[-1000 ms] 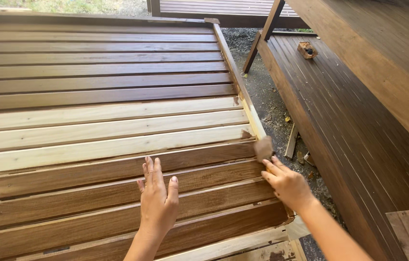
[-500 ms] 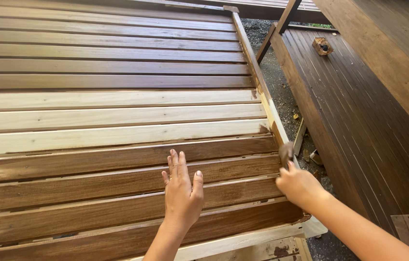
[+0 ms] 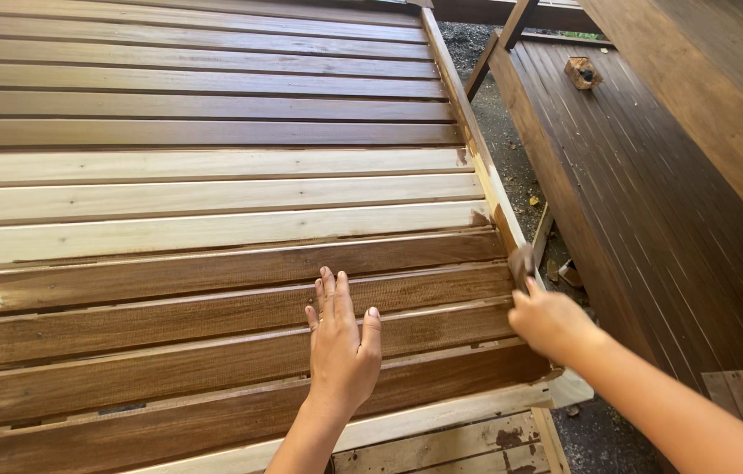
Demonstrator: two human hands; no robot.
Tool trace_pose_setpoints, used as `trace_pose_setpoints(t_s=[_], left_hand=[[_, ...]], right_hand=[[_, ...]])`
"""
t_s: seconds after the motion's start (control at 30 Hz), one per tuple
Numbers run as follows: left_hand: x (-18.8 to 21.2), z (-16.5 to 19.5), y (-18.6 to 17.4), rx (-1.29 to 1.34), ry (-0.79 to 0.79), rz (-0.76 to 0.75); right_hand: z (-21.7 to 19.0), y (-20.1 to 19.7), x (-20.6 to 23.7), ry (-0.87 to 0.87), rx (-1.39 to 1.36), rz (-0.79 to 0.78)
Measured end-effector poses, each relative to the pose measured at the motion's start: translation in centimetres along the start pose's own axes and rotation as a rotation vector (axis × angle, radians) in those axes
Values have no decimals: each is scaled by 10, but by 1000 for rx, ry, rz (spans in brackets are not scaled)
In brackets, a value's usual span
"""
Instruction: The person applies brown wood stain to slatted wooden furniture panels using a brush, working across the boards section by section. They dip the brush into a stain can, continue coating the remaining bare wood, and at the end reach into the can to reload the brush.
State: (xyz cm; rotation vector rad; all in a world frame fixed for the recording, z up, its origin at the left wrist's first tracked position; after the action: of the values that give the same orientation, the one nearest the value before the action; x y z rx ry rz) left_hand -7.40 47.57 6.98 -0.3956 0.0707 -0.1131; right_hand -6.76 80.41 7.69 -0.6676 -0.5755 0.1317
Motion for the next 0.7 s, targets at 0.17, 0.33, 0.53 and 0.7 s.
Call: trace_pose_setpoints(t_s=[0.17, 0.33, 0.53, 0.7], left_hand=[[8, 11, 14, 15, 42, -45], [15, 22, 27, 18, 40, -91], [30, 22, 37, 6, 46, -68], [48, 25, 59, 24, 38, -50]], right_hand=[[-44, -43, 70, -100, -135, -331], [8, -84, 79, 114, -657, -560], [110, -27, 129, 620, -1522, -105], [68, 86, 179, 943, -1987, 502]])
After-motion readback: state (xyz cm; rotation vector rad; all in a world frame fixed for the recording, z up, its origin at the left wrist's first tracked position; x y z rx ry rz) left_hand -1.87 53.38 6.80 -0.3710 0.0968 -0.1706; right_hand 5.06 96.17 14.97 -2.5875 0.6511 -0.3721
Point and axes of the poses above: each hand's wrist, its own x-axis away from the middle knuckle, its own y-axis out of the palm, z = x × y, the point moved 3 cm from there along -x, towards the middle knuckle, and after that the axes turned 14 degrees about x, right-handed, at the moved point
